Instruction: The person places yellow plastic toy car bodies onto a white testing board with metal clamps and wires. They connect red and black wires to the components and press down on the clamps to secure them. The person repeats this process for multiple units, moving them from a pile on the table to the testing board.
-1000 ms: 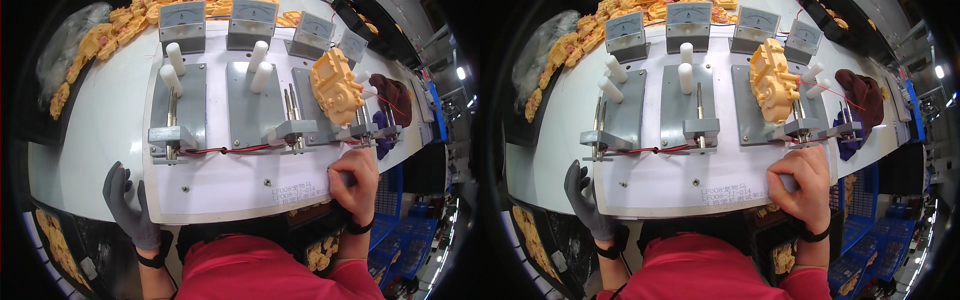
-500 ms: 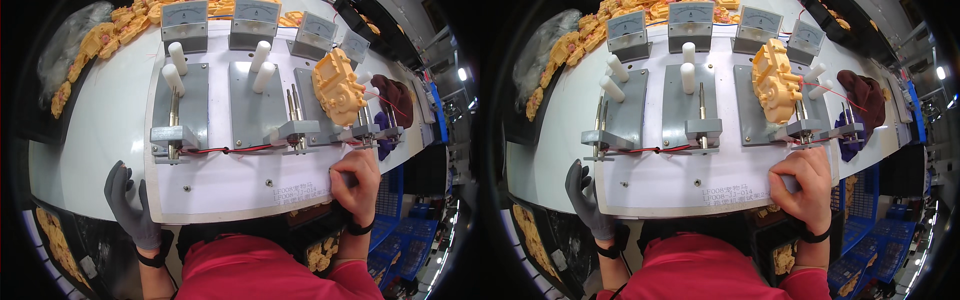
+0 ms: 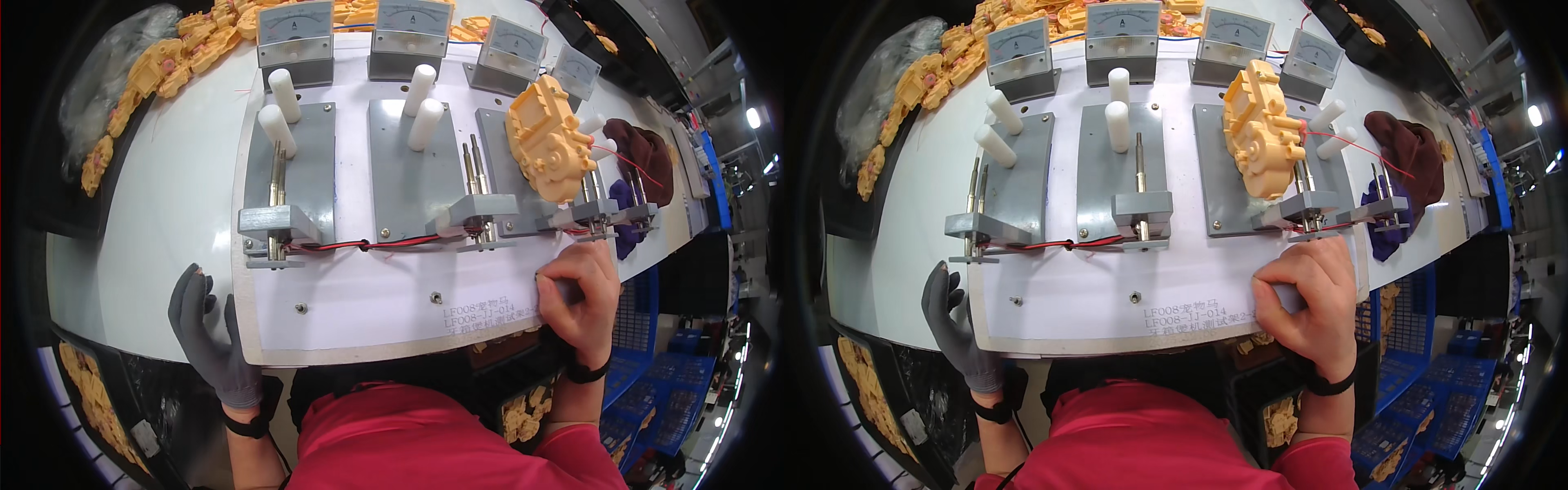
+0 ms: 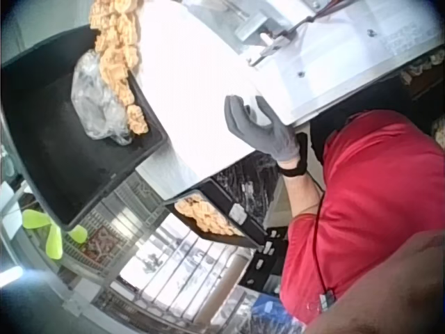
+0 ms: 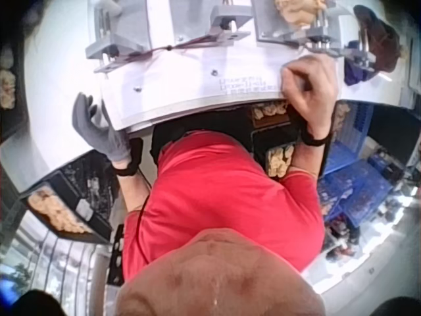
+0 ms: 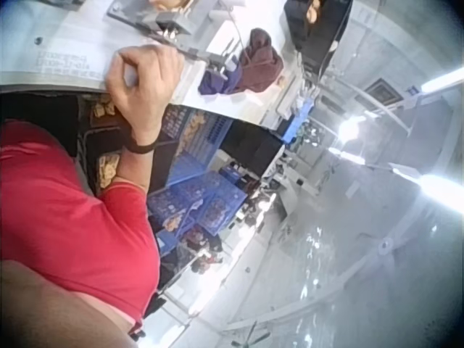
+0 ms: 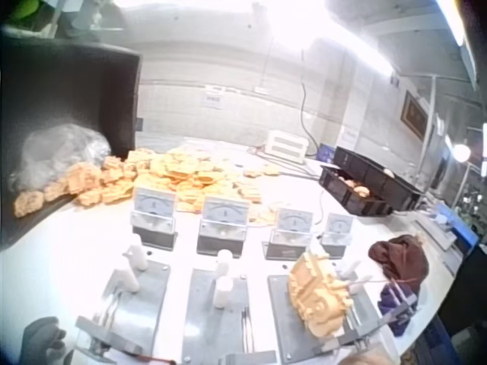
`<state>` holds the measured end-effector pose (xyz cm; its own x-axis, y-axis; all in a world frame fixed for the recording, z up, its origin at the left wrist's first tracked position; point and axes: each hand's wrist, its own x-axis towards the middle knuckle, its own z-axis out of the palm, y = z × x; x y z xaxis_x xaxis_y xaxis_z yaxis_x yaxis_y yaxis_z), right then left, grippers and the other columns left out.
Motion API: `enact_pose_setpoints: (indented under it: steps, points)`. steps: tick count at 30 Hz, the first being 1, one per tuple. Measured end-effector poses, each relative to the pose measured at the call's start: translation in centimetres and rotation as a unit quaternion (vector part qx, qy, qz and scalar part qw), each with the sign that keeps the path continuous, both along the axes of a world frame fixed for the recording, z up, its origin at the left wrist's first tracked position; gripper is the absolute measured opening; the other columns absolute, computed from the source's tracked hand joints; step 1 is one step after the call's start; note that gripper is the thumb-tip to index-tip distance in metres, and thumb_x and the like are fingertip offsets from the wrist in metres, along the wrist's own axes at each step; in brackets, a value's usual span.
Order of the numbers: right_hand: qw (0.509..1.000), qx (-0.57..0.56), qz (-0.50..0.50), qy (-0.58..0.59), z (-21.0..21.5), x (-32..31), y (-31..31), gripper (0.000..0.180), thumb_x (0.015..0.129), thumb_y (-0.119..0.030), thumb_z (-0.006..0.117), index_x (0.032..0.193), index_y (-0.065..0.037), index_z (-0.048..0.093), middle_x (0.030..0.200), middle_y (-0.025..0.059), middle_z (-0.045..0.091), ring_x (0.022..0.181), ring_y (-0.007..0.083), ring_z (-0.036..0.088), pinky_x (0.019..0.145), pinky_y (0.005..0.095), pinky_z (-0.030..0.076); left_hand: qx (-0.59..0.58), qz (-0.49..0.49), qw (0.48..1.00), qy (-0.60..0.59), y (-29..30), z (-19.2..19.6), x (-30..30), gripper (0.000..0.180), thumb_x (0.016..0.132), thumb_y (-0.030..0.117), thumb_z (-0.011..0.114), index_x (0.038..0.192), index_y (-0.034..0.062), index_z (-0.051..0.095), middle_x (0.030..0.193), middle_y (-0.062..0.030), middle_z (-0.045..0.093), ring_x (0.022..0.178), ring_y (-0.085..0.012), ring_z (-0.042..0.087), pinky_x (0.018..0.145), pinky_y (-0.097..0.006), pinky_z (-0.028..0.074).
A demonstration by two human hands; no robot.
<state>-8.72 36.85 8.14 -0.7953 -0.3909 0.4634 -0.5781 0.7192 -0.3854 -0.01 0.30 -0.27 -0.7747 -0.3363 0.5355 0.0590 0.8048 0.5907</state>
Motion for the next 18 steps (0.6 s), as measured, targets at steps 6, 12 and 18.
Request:
enact_pose_setpoints:
  steps: [6,12,18]
  points:
    - [1.0,0.0,-0.003,-0.002,0.01,0.03,0.0,0.018,0.068,-0.003,0.076,0.08,-0.009,0.065,0.078,0.0037,0.062,0.076,0.0252,0.055,0.072,0.0365,0.041,0.002,-0.001,1.0,-0.013,-0.22,0.0,0.01,0.051,0.09,0.002,0.063,0.139,0.003,0.05,0.139,-0.0137,0.052,0.115,-0.0244,0.057,0.091,-0.037,0.046]
    - [1.0,0.0,0.003,-0.002,-0.04,-0.06,-0.03,0.018,0.068,-0.003,0.076,0.081,-0.009,0.065,0.078,0.0041,0.061,0.076,0.0253,0.056,0.073,0.0368,0.041,0.005,0.003,1.0,-0.018,-0.31,-0.06,0.12,0.054,0.088,0.006,0.064,0.14,0.0031,0.049,0.14,-0.0136,0.052,0.115,-0.0249,0.057,0.092,-0.037,0.046]
    - [1.0,0.003,0.005,-0.007,0.0,-0.07,-0.11,0.018,0.068,-0.002,0.076,0.08,-0.009,0.065,0.078,0.0041,0.061,0.077,0.0251,0.056,0.073,0.0371,0.041,0.011,-0.001,1.0,-0.014,-0.27,0.23,-0.09,0.051,0.089,0.003,0.064,0.139,0.0035,0.051,0.139,-0.014,0.053,0.114,-0.0249,0.058,0.091,-0.036,0.046]
